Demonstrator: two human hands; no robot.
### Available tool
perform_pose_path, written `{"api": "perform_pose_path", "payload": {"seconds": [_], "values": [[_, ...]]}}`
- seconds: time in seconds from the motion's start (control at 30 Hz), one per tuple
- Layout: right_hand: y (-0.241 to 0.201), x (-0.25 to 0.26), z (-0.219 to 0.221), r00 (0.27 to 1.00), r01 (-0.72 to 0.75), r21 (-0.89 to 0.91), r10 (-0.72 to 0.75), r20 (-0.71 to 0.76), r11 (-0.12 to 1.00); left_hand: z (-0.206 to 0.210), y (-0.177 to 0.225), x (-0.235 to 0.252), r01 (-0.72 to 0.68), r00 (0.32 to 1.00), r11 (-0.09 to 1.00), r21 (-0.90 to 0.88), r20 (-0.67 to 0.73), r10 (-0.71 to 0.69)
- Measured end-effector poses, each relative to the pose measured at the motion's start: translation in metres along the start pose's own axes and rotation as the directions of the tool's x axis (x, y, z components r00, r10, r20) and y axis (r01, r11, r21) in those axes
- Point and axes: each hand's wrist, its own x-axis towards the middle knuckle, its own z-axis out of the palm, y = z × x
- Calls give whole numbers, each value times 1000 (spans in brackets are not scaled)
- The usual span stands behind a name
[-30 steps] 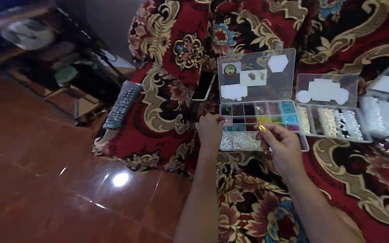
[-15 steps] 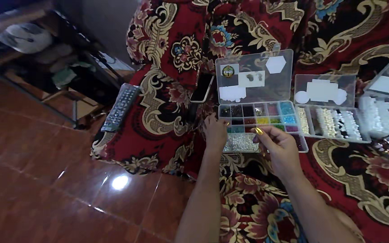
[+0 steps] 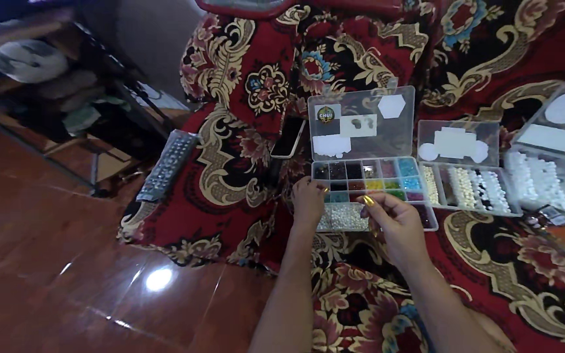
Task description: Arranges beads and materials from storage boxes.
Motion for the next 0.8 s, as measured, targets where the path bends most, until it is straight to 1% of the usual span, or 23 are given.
{"api": "perform_pose_path", "payload": {"seconds": [0.1, 0.3, 0.37, 0.43, 0.47, 0.5, 0.53, 0.57, 0.6, 0.63, 0.67, 0.7, 0.8], "values": [[0, 0, 0, 1000, -7, 10, 7, -2, 1000, -3, 0, -2, 17, 999, 1000, -19, -30, -18], [-1, -1, 1, 1000, -22, 20, 22, -3, 1000, -5, -4, 0, 5, 1000, 998, -63, -20, -7], [-1, 0, 0, 1000, -26, 17, 26, -6, 1000, -6, -4, -2, -22, 994, 995, -93, -105, 12], [-2, 0, 0, 1000, -19, 9, 19, -12, 1000, -10, 2, -8, -109, 969, 975, -193, -238, 61], [-2, -1, 0, 1000, -5, -1, 5, -20, 1000, -13, 8, -12, -160, 957, 939, -303, -281, 72], [-3, -1, 1, 999, 17, -15, -17, -28, 1000, -17, 16, -18, -184, 963, 863, -471, -264, 61], [-3, -2, 2, 999, 41, -38, -42, -33, 998, -21, 25, -24, -149, 984, 725, -673, -171, 44], [-4, -3, 3, 997, 67, -60, -69, -42, 996, -25, 31, -30, -57, 997, 544, -837, -25, 66], [-4, -4, 4, 994, 90, -78, -95, -50, 993, -27, 34, -34, 58, 985, 391, -919, 115, 125], [-4, -5, 4, 991, 115, -92, -120, -57, 989, -26, 36, -37, 150, 959, 292, -945, 211, 190], [-4, -5, 5, 988, 137, -101, -144, -63, 985, -24, 38, -39, 210, 930, 243, -947, 270, 248], [-3, -5, 5, 984, 160, -109, -168, -67, 981, -21, 38, -40, 246, 902, 224, -943, 307, 302], [-1, -6, 6, 972, 213, -129, -224, -74, 968, -13, 37, -39, 302, 834, 209, -930, 364, 414]]}}
